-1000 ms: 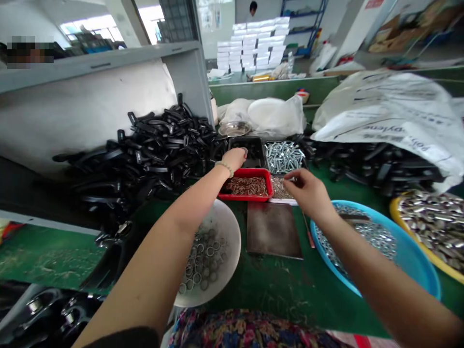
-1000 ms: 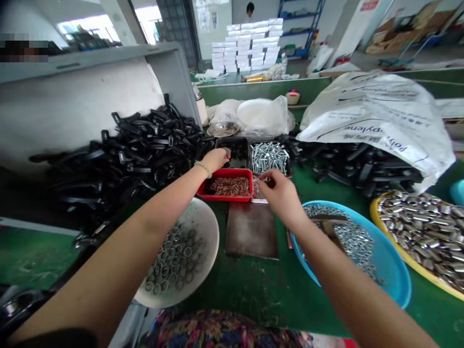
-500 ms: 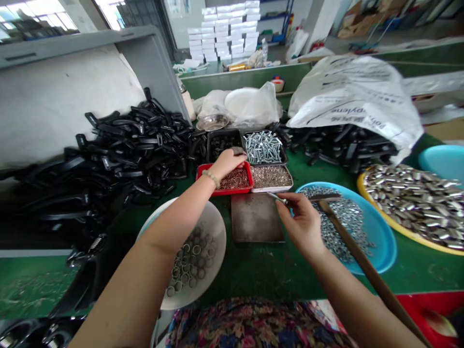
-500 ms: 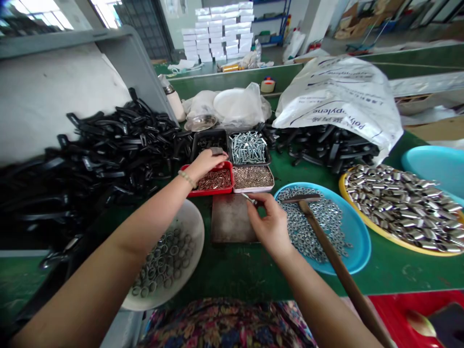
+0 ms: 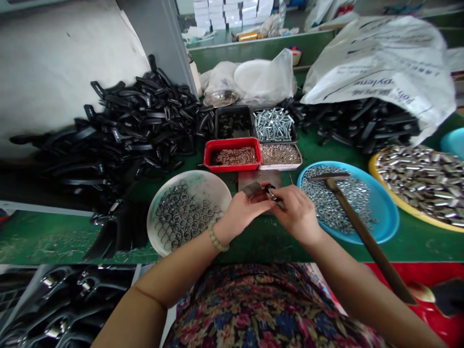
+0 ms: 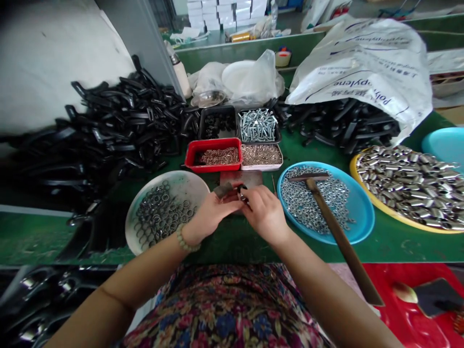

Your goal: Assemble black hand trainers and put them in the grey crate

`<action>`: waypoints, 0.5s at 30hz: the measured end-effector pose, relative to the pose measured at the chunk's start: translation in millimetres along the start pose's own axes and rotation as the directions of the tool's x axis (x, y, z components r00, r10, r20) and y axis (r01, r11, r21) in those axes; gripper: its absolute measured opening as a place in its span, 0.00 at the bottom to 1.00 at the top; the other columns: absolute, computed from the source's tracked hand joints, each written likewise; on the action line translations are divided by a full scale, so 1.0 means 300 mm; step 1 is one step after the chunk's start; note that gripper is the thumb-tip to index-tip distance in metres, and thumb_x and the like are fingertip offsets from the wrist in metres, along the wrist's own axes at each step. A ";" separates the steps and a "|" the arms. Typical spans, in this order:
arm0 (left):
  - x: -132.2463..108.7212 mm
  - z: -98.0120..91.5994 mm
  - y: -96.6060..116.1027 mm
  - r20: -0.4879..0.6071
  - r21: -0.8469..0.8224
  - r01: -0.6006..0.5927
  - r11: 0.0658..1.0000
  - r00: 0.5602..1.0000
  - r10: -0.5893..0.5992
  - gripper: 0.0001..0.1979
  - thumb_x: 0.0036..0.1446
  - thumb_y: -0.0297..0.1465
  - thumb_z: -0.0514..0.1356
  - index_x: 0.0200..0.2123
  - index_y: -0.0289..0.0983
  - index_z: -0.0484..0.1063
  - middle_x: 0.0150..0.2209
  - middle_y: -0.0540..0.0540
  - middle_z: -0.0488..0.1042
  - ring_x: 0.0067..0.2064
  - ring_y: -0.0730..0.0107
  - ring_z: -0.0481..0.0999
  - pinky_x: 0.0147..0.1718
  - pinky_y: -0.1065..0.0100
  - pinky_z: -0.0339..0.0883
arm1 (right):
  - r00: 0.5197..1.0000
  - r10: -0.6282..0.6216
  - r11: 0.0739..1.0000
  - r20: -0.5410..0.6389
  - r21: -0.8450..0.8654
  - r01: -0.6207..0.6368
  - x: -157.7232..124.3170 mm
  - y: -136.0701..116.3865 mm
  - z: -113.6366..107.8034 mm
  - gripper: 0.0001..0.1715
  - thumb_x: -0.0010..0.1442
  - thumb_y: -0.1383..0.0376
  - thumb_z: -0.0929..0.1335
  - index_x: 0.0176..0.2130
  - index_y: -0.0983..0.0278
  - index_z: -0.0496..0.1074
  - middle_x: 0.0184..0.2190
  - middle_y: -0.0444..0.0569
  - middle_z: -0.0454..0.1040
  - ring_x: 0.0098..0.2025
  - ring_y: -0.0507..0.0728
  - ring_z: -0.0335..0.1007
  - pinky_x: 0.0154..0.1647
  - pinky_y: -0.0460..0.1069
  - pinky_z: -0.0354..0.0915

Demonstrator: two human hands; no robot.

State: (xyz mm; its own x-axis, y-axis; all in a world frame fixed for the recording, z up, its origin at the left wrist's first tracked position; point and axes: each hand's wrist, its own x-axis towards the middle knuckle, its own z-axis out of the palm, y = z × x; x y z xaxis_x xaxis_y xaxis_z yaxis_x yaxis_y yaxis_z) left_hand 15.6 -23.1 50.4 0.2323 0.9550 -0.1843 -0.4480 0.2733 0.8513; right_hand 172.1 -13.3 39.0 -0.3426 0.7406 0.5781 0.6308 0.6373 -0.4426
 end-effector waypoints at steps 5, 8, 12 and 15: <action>-0.075 -0.023 -0.014 -0.036 -0.103 0.073 0.992 0.996 -0.077 0.16 0.48 0.28 0.65 0.43 0.36 0.72 0.38 0.46 0.77 0.39 0.69 0.77 0.47 0.62 0.68 | 0.984 0.124 0.913 0.130 0.373 -0.164 -0.050 -0.016 0.013 0.20 0.58 0.60 0.68 0.50 0.61 0.66 0.40 0.52 0.72 0.39 0.57 0.70 0.41 0.54 0.68; -0.131 -0.034 -0.017 0.032 -0.192 0.243 0.951 0.970 -0.241 0.13 0.50 0.29 0.65 0.41 0.35 0.73 0.36 0.45 0.77 0.36 0.71 0.77 0.42 0.65 0.70 | 0.872 0.359 0.578 0.332 0.655 -0.487 -0.088 -0.016 0.035 0.17 0.59 0.52 0.66 0.42 0.61 0.67 0.33 0.47 0.72 0.31 0.54 0.70 0.32 0.49 0.69; -0.160 -0.024 -0.044 0.045 -0.258 0.338 0.905 0.940 -0.339 0.12 0.49 0.28 0.65 0.39 0.35 0.72 0.36 0.45 0.77 0.37 0.71 0.78 0.42 0.67 0.70 | 0.712 0.487 0.383 0.505 0.610 -0.694 -0.119 -0.016 0.065 0.25 0.61 0.46 0.61 0.24 0.62 0.62 0.16 0.40 0.61 0.17 0.50 0.59 0.18 0.45 0.59; -0.149 -0.025 -0.069 -0.079 -0.137 0.301 0.944 0.946 -0.313 0.08 0.51 0.27 0.61 0.37 0.36 0.70 0.33 0.47 0.77 0.34 0.73 0.77 0.40 0.68 0.70 | 0.743 0.557 0.595 0.371 0.446 -0.669 -0.126 -0.036 0.069 0.23 0.61 0.46 0.61 0.28 0.61 0.65 0.15 0.40 0.62 0.17 0.51 0.59 0.18 0.46 0.57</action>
State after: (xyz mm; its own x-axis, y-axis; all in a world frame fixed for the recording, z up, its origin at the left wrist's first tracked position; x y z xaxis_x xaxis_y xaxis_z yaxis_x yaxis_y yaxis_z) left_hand 8.0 -70.7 37.2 0.2921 0.8273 -0.4798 -0.4713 0.5610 0.6805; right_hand 163.7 -43.8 7.9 -0.1610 0.9844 -0.0713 0.2934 -0.0212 -0.9558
